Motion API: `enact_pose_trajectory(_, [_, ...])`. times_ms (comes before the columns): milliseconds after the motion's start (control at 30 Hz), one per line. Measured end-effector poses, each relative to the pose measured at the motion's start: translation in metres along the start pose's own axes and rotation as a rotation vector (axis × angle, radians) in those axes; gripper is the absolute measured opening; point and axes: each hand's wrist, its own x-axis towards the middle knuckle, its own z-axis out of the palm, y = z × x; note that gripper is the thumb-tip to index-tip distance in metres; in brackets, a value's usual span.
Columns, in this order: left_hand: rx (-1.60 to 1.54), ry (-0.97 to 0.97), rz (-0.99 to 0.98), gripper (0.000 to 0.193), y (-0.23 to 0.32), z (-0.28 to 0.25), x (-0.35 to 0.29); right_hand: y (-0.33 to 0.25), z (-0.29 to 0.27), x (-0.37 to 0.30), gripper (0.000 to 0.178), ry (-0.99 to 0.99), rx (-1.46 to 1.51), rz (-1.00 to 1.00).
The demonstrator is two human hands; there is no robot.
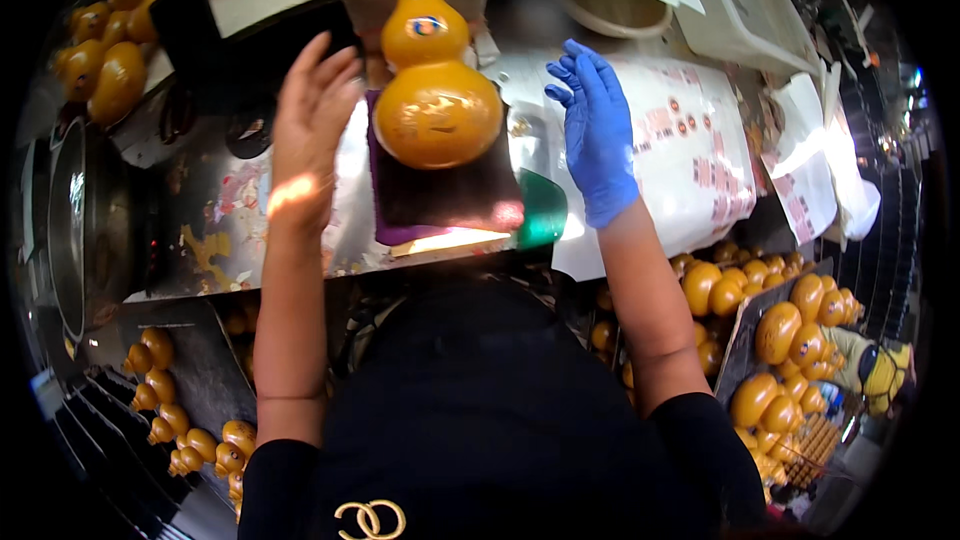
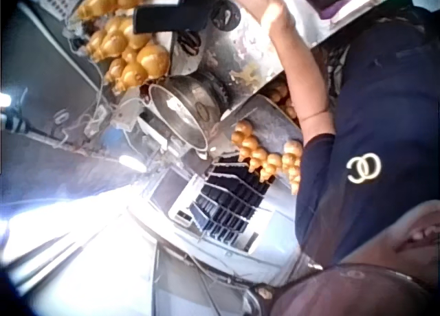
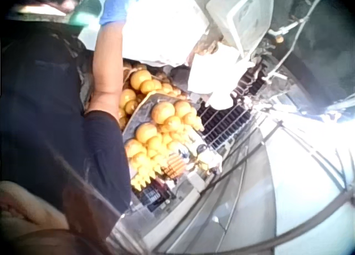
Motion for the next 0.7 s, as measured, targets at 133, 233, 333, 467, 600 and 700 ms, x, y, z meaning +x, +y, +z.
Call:
enact_pose_trajectory(133, [0.012, 0.136, 0.080, 0.053, -0.004, -0.005, -0.023, 0.001, -0.032, -0.029, 0.026, 0.194, -0.368, -0.344])
enact_pose_trajectory(233, [0.023, 0.186, 0.092, 0.049, 0.001, -0.005, -0.031, -0.020, -0.042, -0.057, 0.047, 0.037, -1.203, -0.495])
enact_pose_trajectory(333, [0.050, 0.177, 0.097, 0.047, 0.002, -0.008, -0.026, -0.027, -0.045, -0.090, 0.056, -0.212, -1.704, -0.472])
enact_pose_trajectory(467, [-0.031, 0.117, 0.059, 0.049, 0.002, -0.002, -0.022, -0.016, -0.046, -0.091, 0.056, -0.279, -1.647, -0.242])
enact_pose_trajectory(600, [-0.025, 0.081, 0.039, 0.050, 0.000, -0.005, -0.021, -0.017, -0.039, -0.088, 0.058, -0.253, -1.429, -0.081])
enact_pose_trajectory(700, [-0.028, 0.087, 0.040, 0.050, 0.000, -0.012, -0.020, -0.028, -0.029, -0.092, 0.073, -0.240, -1.497, -0.198])
